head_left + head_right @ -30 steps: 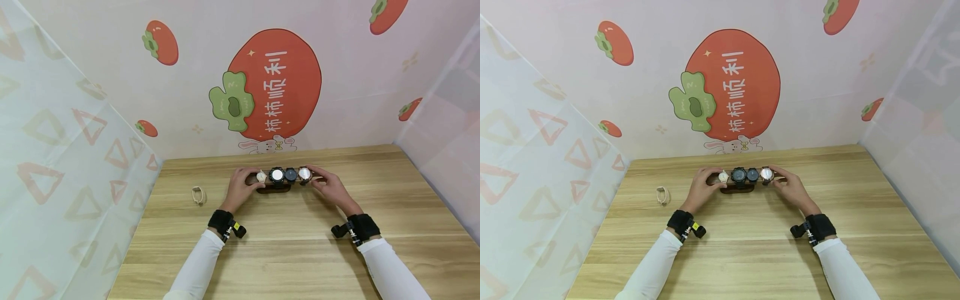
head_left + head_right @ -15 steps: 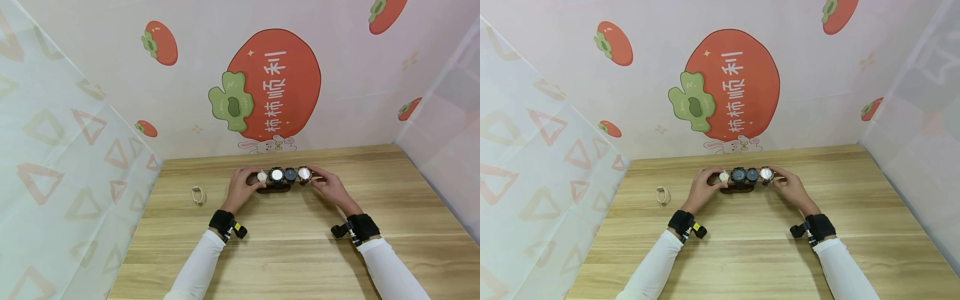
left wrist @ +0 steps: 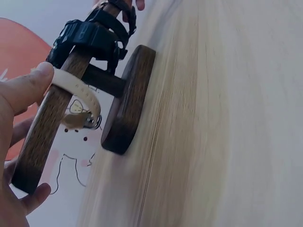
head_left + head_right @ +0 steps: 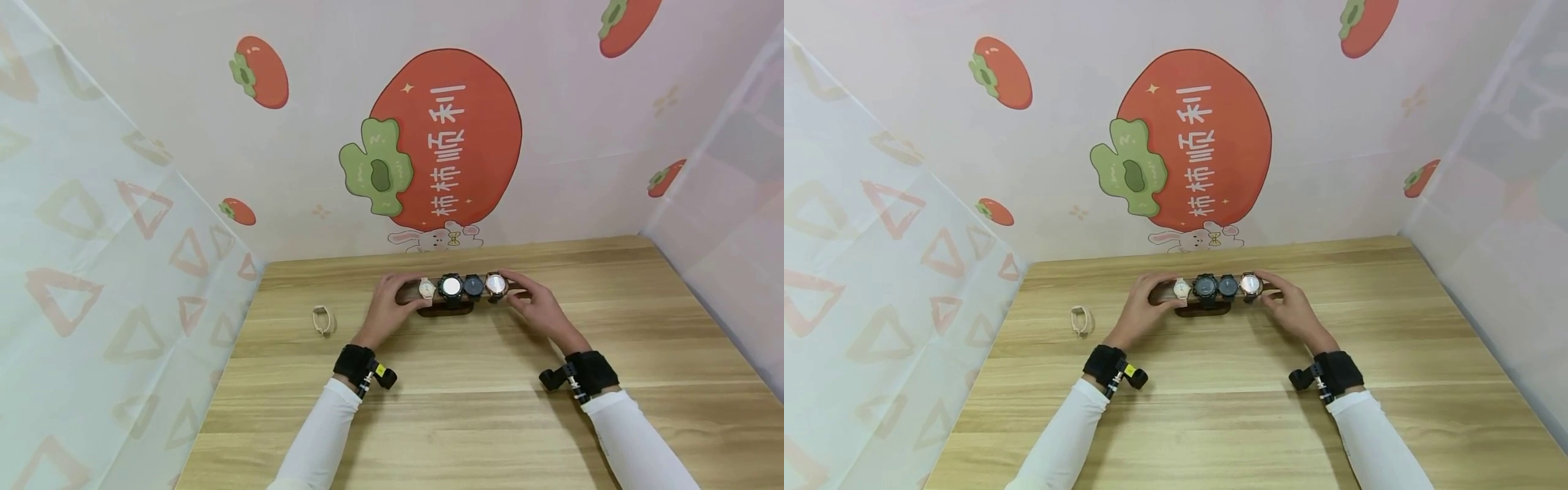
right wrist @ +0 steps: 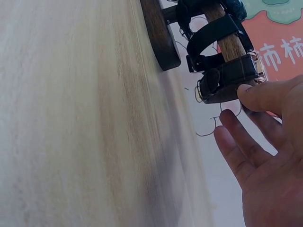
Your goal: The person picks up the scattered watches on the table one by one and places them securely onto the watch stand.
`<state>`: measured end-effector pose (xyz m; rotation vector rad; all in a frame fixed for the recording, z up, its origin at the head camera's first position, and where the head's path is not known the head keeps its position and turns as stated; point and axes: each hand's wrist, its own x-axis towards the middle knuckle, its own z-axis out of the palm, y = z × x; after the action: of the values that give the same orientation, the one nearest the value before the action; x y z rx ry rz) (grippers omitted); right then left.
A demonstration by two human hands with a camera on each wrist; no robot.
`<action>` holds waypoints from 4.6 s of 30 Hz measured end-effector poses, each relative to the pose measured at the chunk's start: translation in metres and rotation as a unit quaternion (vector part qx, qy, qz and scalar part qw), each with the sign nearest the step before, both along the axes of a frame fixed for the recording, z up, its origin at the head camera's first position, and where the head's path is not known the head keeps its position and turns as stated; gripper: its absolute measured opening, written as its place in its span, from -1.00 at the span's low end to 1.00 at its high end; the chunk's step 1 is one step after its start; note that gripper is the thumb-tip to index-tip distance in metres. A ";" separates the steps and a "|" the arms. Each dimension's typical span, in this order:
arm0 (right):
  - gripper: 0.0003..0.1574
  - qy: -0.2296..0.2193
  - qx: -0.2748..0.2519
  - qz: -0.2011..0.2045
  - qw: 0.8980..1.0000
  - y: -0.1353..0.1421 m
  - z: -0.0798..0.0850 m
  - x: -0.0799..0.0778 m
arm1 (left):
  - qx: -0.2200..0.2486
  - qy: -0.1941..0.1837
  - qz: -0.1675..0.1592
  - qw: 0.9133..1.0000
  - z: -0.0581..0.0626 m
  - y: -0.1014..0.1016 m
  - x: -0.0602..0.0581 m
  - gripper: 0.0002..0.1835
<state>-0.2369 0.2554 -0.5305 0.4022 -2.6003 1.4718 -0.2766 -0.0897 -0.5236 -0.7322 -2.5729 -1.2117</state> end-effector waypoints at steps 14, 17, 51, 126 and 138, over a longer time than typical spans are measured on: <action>-0.35 0.008 -0.019 -0.032 0.999 0.003 -0.005 0.014 | 0.046 0.006 0.064 0.997 0.012 -0.054 0.019 -0.65; -0.42 0.002 -0.022 -0.042 0.999 0.004 -0.007 0.023 | 0.047 0.021 0.094 0.994 0.012 -0.069 0.023 -0.71; -0.65 -0.042 0.000 -0.034 0.999 -0.001 -0.020 0.049 | 0.003 -0.135 0.340 0.931 -0.030 -0.140 0.039 -0.41; -0.67 -0.057 -0.028 0.084 0.994 -0.076 -0.011 0.046 | 0.040 -0.054 0.041 0.997 -0.024 0.007 0.074 -0.93; -0.68 -0.053 -0.032 0.065 0.996 -0.091 -0.010 0.043 | 0.050 -0.029 0.027 0.998 -0.025 0.031 0.075 -0.94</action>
<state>-0.1942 0.1639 -0.5401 0.5081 -2.6441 1.6560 -0.2013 -0.0585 -0.5487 -0.6106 -2.5384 -1.3531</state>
